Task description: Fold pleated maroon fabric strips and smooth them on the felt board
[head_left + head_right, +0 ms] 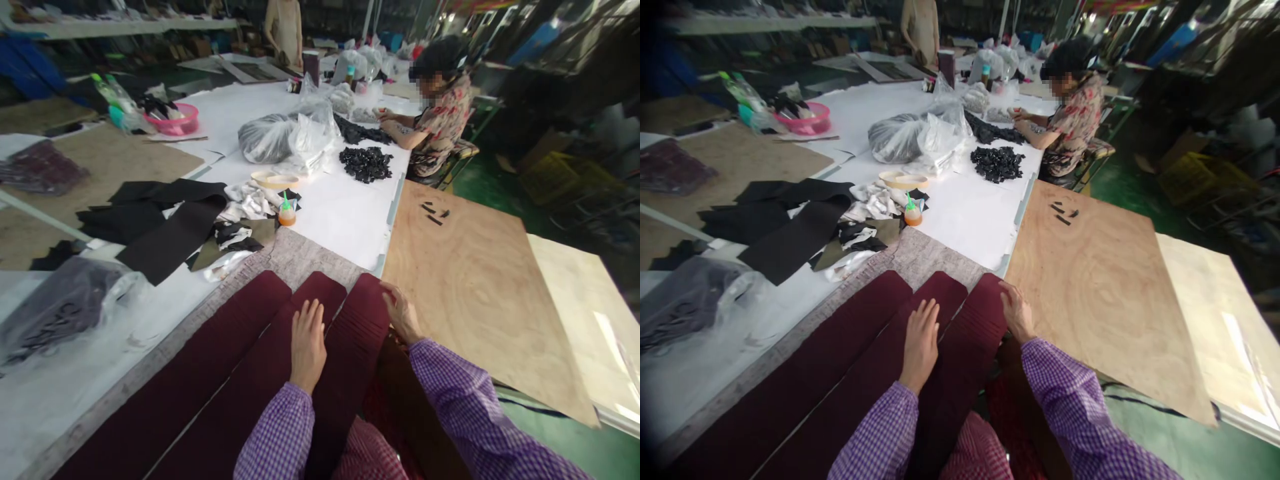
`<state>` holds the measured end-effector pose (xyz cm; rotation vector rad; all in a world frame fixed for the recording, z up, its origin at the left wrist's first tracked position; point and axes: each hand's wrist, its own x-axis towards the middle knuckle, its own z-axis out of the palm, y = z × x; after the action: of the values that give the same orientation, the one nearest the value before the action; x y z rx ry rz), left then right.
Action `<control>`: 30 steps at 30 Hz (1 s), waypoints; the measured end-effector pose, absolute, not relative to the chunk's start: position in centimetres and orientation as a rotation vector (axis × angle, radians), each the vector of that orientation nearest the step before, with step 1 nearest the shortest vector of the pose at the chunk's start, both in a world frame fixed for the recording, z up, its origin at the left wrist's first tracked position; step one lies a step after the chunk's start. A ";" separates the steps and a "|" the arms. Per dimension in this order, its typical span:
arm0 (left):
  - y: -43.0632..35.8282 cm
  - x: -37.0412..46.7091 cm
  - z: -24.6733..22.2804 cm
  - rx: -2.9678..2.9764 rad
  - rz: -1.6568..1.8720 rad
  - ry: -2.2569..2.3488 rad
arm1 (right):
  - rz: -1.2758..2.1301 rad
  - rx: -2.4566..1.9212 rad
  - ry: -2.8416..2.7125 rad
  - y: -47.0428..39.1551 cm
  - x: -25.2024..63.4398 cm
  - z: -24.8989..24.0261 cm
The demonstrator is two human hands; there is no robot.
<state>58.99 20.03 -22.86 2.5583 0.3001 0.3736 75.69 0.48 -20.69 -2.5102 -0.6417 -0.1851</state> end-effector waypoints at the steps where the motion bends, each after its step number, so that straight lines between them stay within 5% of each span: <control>1: 19.0 59.6 -22.6 2.566 0.364 0.225 | -0.178 -2.516 -0.663 0.4 75.5 -21.0; 14: 13.9 62.0 -24.3 2.556 0.224 0.026 | -0.013 -2.787 -0.873 3.9 76.0 -27.0; 30: 13.8 62.1 -24.2 2.591 0.221 0.048 | -0.173 -2.812 -0.453 2.4 86.7 -27.2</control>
<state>62.12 13.78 -24.19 2.5906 0.0481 0.2207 86.65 2.40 -27.18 -2.8120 -0.4527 -0.1732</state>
